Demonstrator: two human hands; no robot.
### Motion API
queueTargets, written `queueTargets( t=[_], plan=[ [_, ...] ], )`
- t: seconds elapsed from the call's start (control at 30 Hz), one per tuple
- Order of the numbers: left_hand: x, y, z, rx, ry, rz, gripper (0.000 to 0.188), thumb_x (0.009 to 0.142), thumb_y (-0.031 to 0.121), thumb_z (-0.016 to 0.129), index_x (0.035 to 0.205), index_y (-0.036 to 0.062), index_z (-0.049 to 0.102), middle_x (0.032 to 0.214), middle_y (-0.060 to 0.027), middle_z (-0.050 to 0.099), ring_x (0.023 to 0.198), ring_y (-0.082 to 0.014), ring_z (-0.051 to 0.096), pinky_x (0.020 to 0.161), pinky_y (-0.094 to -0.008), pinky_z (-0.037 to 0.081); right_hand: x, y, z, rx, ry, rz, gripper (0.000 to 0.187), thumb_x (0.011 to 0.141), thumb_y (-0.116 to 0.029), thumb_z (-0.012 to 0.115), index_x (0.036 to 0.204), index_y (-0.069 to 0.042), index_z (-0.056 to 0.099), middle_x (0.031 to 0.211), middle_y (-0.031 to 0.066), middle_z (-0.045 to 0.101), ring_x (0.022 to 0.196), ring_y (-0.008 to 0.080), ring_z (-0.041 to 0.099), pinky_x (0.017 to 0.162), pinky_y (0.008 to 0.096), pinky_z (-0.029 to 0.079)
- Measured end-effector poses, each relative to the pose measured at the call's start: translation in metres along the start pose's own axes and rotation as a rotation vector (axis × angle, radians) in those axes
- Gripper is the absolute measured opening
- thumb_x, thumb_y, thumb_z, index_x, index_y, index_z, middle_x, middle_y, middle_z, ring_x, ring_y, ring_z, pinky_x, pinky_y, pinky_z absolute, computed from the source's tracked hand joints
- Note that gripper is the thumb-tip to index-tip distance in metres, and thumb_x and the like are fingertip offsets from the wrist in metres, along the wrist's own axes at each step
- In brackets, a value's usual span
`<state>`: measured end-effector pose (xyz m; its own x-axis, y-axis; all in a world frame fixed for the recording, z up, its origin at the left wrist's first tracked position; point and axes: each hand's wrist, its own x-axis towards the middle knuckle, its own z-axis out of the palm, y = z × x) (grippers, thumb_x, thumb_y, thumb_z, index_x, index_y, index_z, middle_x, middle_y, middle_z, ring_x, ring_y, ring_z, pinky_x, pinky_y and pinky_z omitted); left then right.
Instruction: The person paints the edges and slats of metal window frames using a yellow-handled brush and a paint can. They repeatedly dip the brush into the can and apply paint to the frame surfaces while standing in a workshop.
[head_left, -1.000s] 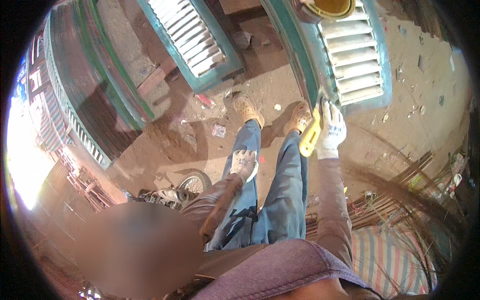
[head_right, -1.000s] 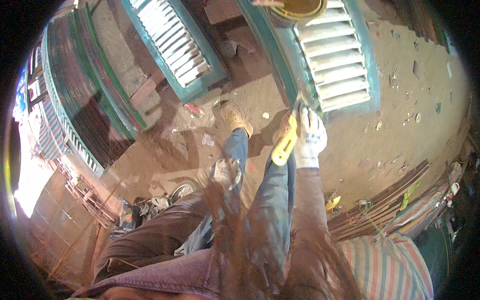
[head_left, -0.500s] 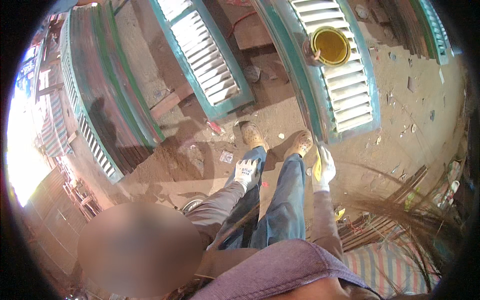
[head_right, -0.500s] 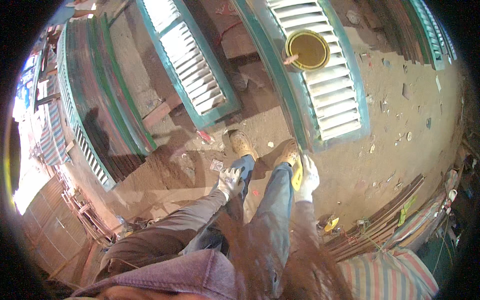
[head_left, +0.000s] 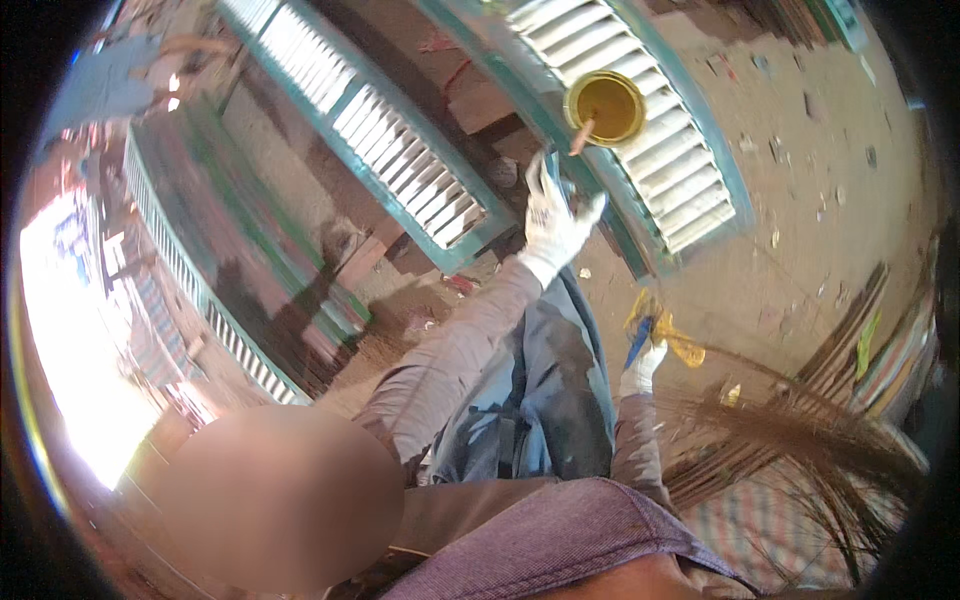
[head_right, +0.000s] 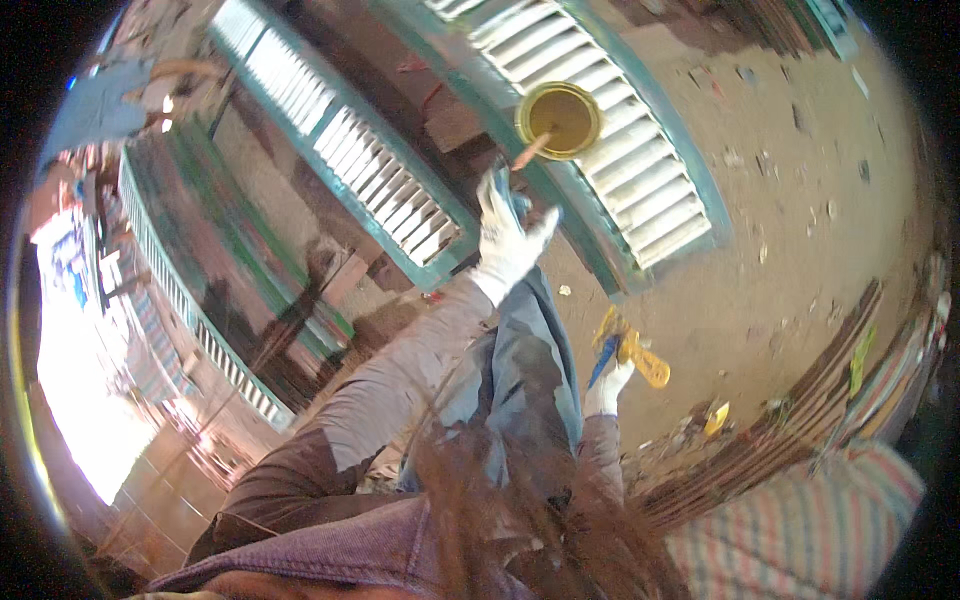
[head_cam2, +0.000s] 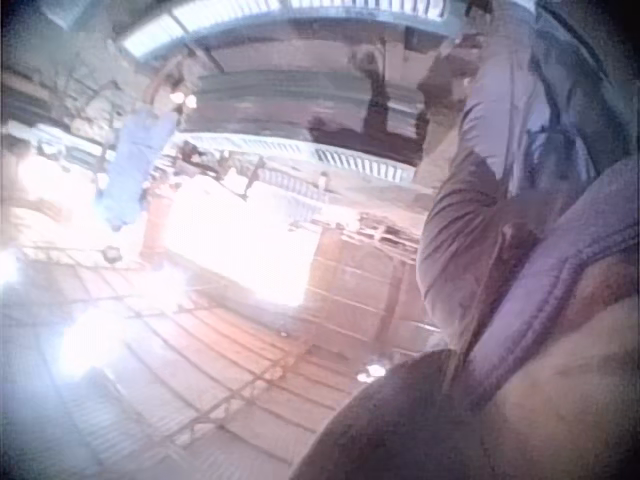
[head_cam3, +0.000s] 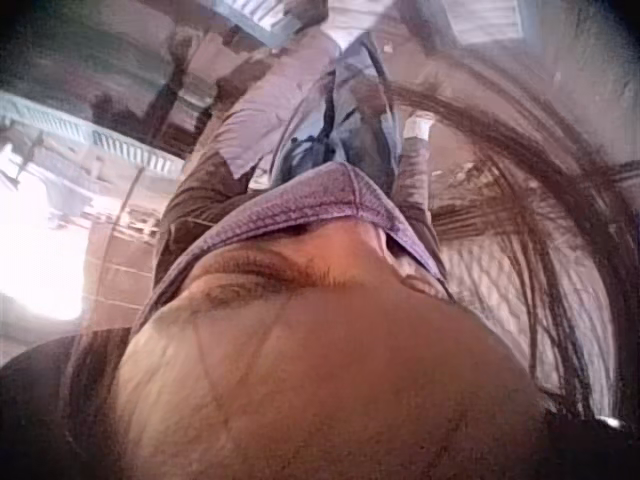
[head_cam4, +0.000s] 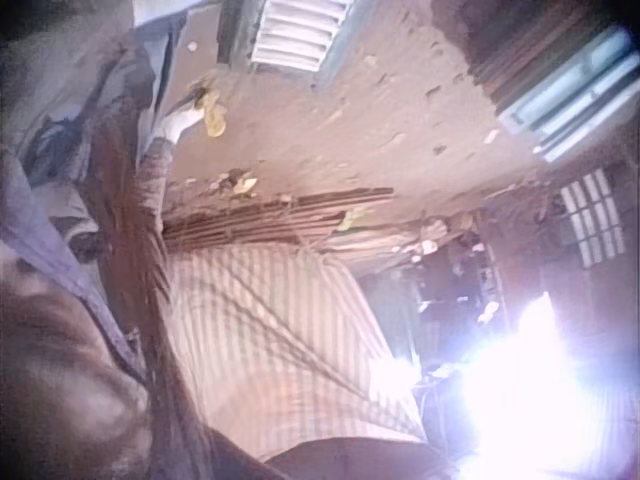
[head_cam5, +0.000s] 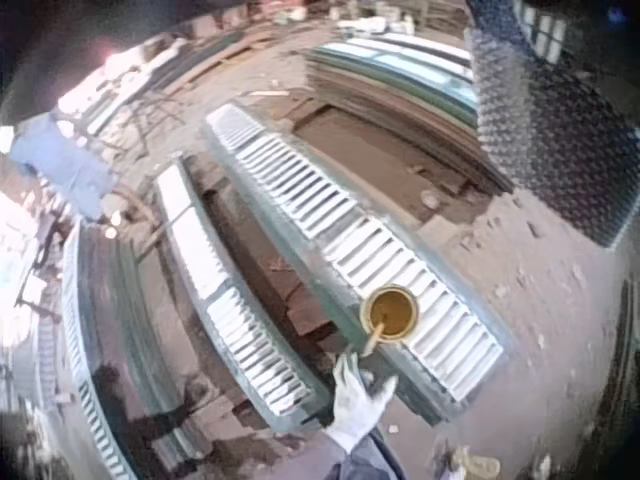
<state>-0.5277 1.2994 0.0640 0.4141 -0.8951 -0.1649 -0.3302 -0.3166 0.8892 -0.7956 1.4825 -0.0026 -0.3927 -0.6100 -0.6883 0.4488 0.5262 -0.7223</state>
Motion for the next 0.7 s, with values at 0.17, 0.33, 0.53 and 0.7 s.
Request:
queueTargets(
  t=[0.17, 0.33, 0.53, 0.7],
  plan=[
    [0.079, 0.015, 0.009, 0.158, 0.036, 0.502, 0.030, 0.085, 0.009, 0.070, 0.113, 0.0029, 0.064, 0.113, -0.0182, 0.058, 0.101, -0.0323, 0.061, 0.089, -0.0372, 0.051, 0.031, -0.006, 0.016, 0.025, 0.257, -0.076, 0.031, 0.096, -0.015, 0.058, 0.126, -0.006, 0.056, 0.112, 0.0023, 0.060, 0.096, 0.0132, 0.058, 0.085, 0.0287, 0.049],
    [0.100, 0.016, -0.012, 0.263, -0.121, 0.550, 0.020, 0.086, 0.013, 0.069, 0.105, 0.0101, 0.070, 0.107, -0.0071, 0.067, 0.100, -0.0252, 0.063, 0.089, -0.0377, 0.050, 0.068, -0.048, 0.025, -0.139, 0.430, -0.219, 0.021, 0.093, -0.018, 0.063, 0.111, -0.006, 0.064, 0.083, -0.0010, 0.061, 0.064, 0.0109, 0.056, 0.055, 0.0249, 0.044],
    [0.108, 0.015, -0.038, 0.263, -0.094, 0.510, 0.020, 0.090, 0.014, 0.064, 0.107, 0.0070, 0.069, 0.105, -0.0098, 0.068, 0.094, -0.0270, 0.064, 0.083, -0.0381, 0.051, 0.125, -0.040, -0.006, -0.202, 0.529, -0.181, 0.022, 0.090, -0.025, 0.069, 0.103, -0.009, 0.065, 0.077, -0.0011, 0.061, 0.060, 0.0126, 0.058, 0.052, 0.0283, 0.048],
    [0.124, -0.014, -0.045, 0.366, -0.154, 0.501, 0.018, 0.091, 0.015, 0.064, 0.106, 0.0057, 0.069, 0.103, -0.0111, 0.068, 0.094, -0.0266, 0.063, 0.083, -0.0379, 0.050, 0.126, -0.037, 0.015, 0.015, 0.498, -0.007, 0.025, 0.087, -0.022, 0.070, 0.107, -0.009, 0.062, 0.089, 0.0044, 0.065, 0.070, 0.0181, 0.063, 0.061, 0.0354, 0.055]
  ],
)
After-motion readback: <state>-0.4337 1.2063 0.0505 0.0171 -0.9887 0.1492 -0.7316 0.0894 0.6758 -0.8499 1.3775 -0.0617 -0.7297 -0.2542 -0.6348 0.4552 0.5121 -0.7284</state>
